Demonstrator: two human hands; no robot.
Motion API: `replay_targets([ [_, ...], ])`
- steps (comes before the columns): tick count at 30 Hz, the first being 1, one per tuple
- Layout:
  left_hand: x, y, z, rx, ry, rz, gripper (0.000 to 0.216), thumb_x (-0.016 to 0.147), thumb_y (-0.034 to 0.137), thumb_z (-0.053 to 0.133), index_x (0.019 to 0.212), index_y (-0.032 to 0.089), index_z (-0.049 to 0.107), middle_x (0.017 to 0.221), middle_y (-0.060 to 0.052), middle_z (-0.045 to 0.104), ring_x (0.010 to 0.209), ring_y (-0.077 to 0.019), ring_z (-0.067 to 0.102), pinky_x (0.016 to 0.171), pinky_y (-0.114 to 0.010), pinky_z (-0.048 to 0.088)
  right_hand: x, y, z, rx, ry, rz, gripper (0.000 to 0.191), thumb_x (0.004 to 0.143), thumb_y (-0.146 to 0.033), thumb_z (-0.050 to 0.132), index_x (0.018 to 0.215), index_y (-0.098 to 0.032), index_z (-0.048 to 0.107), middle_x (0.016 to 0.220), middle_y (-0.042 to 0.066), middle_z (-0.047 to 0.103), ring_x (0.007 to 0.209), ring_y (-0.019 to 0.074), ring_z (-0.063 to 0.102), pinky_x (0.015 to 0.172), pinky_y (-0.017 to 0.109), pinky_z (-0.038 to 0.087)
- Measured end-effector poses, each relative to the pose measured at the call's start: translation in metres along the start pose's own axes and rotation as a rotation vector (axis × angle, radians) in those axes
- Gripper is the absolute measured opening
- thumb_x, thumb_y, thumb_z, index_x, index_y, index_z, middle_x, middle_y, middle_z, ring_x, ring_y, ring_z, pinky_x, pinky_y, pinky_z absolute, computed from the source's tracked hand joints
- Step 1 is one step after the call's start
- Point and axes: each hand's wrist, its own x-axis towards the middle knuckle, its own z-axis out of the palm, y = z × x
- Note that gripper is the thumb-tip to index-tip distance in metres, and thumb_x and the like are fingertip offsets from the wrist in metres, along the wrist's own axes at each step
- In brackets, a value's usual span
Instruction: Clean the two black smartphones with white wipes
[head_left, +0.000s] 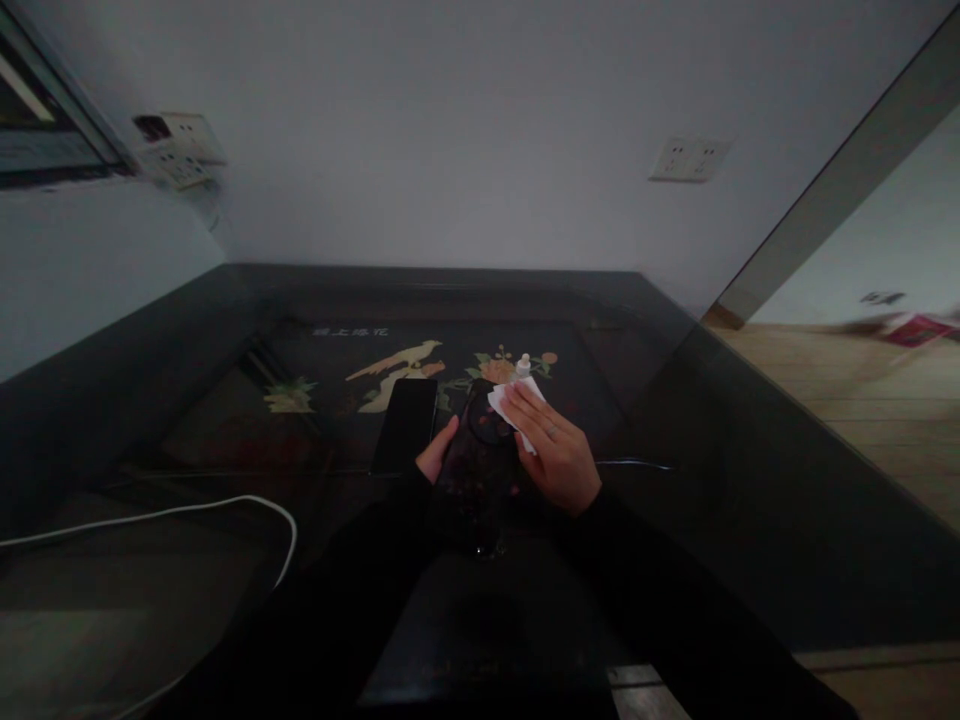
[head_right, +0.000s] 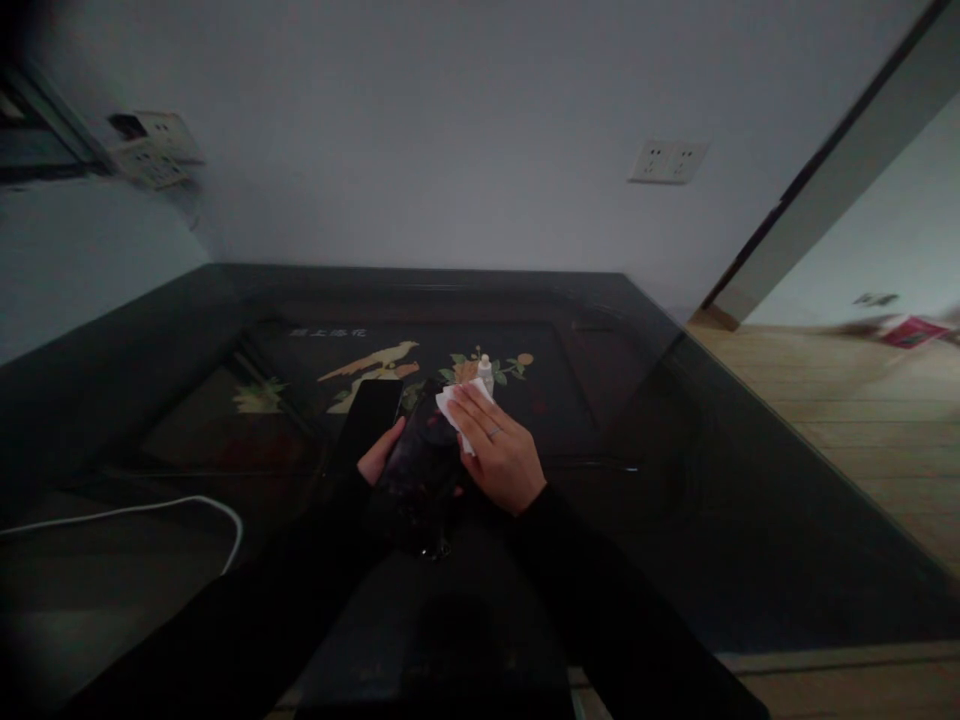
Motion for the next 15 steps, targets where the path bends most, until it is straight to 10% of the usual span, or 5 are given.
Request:
replay_targets([
  [8,0.004,0.015,0.007,-0.091,0.016,0.051,0.060,0.086,0.048,0.028,0.134,0.013,0.035,0.116,-0.015,0.059,0.105,-0.0297,0.056,0.087,-0.048,0.044,-0.009,-0.008,-0.008,0.308,-0.018,-0.080,0.047,0.082,-0.009,0.043,0.128,-0.015,0.045,0.130,0.009,0.051,0.124,0.0207,0.042,0.102,0.043,0.039],
  [13,-0.007,0.020,0.009,-0.133,-0.069,0.010,0.062,0.087,0.050,0.022,0.137,0.014,0.029,0.115,-0.017,0.060,0.106,-0.0327,0.056,0.082,-0.054,0.043,-0.019,0.017,-0.007,0.712,0.612,0.862,0.022,0.081,-0.028,0.053,0.084,-0.013,0.068,0.091,0.009,0.070,0.092,0.0239,0.064,0.086,0.043,0.051],
  [15,-0.010,0.021,0.007,-0.164,-0.157,-0.004,0.061,0.087,0.051,0.023,0.134,0.013,0.034,0.117,-0.018,0.059,0.108,-0.0317,0.055,0.083,-0.052,0.043,-0.027,0.033,-0.002,0.758,0.751,0.989,0.028,0.081,-0.035,0.051,0.081,-0.011,0.065,0.082,0.007,0.069,0.078,0.0218,0.066,0.069,0.040,0.058],
])
